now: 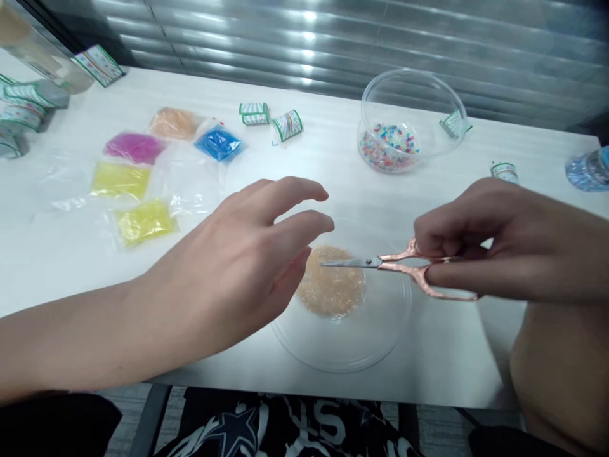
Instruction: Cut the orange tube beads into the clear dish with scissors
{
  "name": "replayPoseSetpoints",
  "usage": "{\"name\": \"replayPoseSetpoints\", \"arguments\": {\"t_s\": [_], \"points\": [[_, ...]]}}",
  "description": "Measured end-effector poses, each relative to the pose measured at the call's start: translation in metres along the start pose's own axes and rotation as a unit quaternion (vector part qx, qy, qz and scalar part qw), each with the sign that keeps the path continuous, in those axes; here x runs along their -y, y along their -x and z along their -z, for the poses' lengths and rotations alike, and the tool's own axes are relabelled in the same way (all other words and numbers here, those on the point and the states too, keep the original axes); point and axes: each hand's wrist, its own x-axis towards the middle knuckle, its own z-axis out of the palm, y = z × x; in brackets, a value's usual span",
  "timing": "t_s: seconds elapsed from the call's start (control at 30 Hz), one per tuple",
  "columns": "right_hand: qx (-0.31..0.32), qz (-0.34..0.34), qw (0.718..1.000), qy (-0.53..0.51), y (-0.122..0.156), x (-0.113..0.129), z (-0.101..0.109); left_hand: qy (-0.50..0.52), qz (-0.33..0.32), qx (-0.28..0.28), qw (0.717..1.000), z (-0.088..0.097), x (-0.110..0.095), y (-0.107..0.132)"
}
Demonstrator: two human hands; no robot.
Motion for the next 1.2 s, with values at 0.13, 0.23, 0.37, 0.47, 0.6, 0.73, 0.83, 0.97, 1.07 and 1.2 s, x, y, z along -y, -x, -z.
{"name": "replayPoseSetpoints", "arguments": {"t_s": [0.13,0.23,0.37,0.47,0.6,0.73,0.83,0.97,1.07,1.2], "points": [[0.027,-0.068,0.987,-0.141,-0.001,-0.014,0.016,-0.001,-0.014,0.003,1.0,0.0,-0.002,0.001],[0.039,-0.077,0.978,-0.189,-0.002,-0.017,0.018,0.012,-0.035,0.012,0.999,-0.002,0.001,0.001],[0.039,-0.103,0.969,-0.222,-0.003,-0.016,0.016,0.025,-0.059,0.031,0.997,-0.003,0.003,0.0],[0.035,-0.102,0.967,-0.229,-0.003,-0.018,0.016,0.037,-0.059,0.05,0.996,-0.003,0.002,-0.001],[0.037,-0.102,0.966,-0.235,-0.003,-0.021,0.017,0.033,-0.065,0.049,0.996,-0.003,0.001,0.001],[0.047,-0.092,0.97,-0.222,-0.004,-0.024,0.017,0.026,-0.07,0.06,0.995,-0.004,0.002,0.003],[0.063,-0.072,0.974,-0.203,-0.005,-0.026,0.016,0.017,-0.074,0.065,0.995,-0.006,0.003,0.004],[0.086,-0.078,0.967,-0.225,-0.006,-0.027,0.014,0.005,-0.084,0.059,0.995,-0.007,0.003,0.003],[0.092,-0.064,0.969,-0.221,-0.007,-0.026,0.013,0.0,-0.085,0.064,0.994,-0.007,0.003,0.003],[0.084,-0.06,0.974,-0.204,-0.008,-0.023,0.013,0.005,-0.087,0.074,0.993,-0.008,0.001,0.003]]}}
